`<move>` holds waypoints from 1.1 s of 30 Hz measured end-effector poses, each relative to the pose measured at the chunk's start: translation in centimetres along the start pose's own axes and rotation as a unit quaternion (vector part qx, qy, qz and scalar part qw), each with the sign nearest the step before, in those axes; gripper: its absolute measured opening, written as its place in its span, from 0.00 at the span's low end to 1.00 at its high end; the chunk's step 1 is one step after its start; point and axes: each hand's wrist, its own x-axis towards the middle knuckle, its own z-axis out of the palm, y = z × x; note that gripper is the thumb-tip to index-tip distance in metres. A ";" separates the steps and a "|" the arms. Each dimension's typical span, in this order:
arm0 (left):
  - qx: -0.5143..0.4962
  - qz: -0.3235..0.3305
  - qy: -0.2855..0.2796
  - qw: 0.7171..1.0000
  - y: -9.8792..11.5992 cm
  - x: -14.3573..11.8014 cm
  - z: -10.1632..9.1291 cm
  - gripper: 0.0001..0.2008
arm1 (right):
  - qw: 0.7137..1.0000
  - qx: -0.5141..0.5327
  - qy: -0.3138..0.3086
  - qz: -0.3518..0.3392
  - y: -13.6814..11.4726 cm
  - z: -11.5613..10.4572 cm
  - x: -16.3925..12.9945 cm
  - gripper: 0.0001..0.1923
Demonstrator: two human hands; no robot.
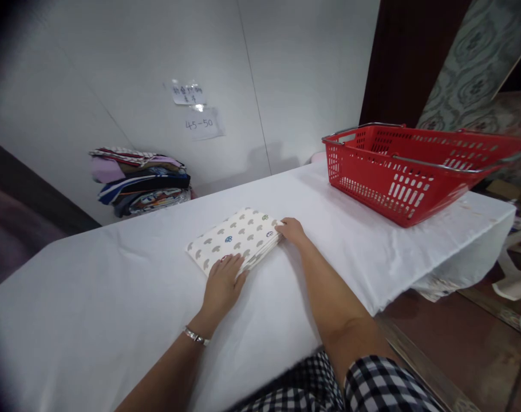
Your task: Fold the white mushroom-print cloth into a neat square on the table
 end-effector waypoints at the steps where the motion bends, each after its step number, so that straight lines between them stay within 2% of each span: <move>1: -0.003 -0.005 0.002 1.000 0.2 0.1 -0.2 0.19 | 1.000 -0.004 0.004 0.001 0.0 0.0 0.0 0.14; 5: -0.014 -0.016 0.012 1.000 1.1 1.0 -0.9 0.17 | 0.999 -0.024 0.038 0.012 -0.1 -0.5 0.0 0.21; 10: -0.003 -0.035 -0.016 0.999 2.0 2.7 -1.4 0.14 | 0.997 -0.037 0.062 0.014 -0.5 -1.5 -0.4 0.16; 15: 0.011 -0.058 -0.035 0.998 2.1 3.8 -1.2 0.12 | 0.999 -0.031 0.028 -0.015 -1.3 -2.0 -1.1 0.10; 24: -0.006 -0.050 -0.001 0.999 2.2 3.5 -1.0 0.15 | 0.997 -0.059 -0.031 -0.032 -2.0 -1.2 -1.5 0.12; 33: 0.016 -0.041 -0.026 0.999 2.6 3.4 -1.0 0.11 | 0.995 -0.088 -0.041 -0.033 -2.2 -1.2 -1.5 0.11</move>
